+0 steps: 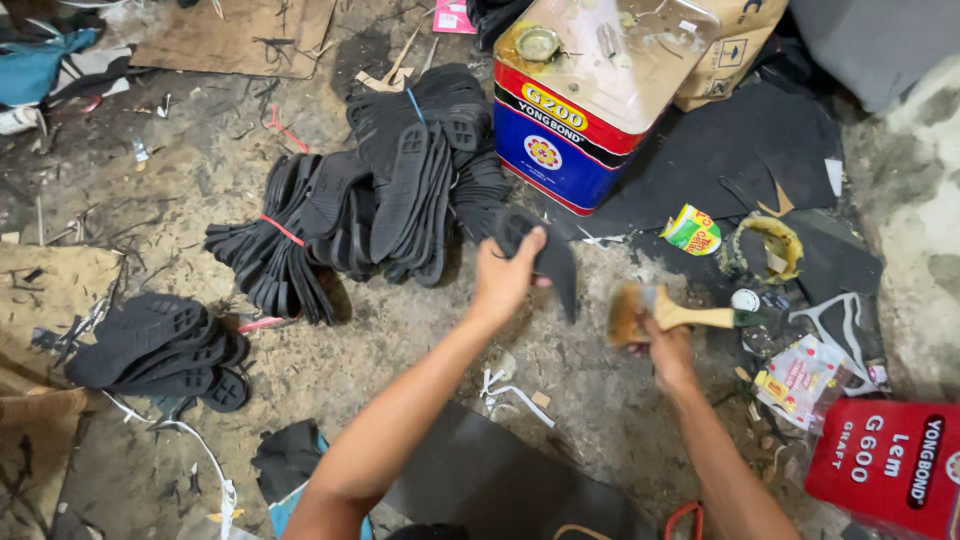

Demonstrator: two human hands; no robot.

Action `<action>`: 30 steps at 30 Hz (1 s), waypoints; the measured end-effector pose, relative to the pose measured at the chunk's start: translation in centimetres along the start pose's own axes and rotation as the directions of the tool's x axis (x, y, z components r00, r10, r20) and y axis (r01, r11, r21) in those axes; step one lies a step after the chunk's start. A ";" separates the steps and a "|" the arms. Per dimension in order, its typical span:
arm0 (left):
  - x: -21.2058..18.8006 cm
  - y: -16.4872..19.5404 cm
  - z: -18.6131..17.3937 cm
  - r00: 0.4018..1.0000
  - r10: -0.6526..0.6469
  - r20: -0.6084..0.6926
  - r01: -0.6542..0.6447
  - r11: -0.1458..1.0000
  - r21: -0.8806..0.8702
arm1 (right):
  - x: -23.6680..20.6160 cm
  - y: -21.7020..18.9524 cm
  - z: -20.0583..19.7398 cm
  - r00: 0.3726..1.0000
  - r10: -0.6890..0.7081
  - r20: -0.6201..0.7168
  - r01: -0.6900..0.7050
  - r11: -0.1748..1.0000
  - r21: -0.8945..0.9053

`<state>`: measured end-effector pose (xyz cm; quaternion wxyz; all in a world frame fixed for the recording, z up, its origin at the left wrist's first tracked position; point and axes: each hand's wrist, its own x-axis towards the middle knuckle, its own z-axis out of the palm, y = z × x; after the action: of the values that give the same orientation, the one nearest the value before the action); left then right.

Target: The person applies glue to black shoe soles using a brush. They repeatedly dip the brush into a container and spread the adhesive over the surface of each sole, then place the treated sole onto a pile.

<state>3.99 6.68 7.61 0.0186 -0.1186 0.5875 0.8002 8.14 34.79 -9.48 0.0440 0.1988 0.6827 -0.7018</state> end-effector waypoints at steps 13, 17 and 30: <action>-10.2 -18.1 -4.5 0.972 -0.208 -0.112 0.233 0.922 0.309 | -0.5 1.2 0.8 0.964 -0.201 -0.173 0.194 0.979 -0.055; -12.3 -19.8 -6.1 0.941 0.122 0.316 -0.338 0.390 0.856 | -4.4 3.0 6.4 0.888 -0.409 0.210 0.456 0.839 -0.296; -11.3 -20.2 -6.3 0.851 -0.267 0.452 -0.487 -0.081 0.870 | -0.2 -1.2 7.3 0.915 -0.229 0.333 0.395 0.682 -0.615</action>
<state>19.48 8.21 -10.66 0.1795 0.1977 0.9579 0.1052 6.34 27.70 -8.37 0.0700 -0.0329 0.9027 -0.4232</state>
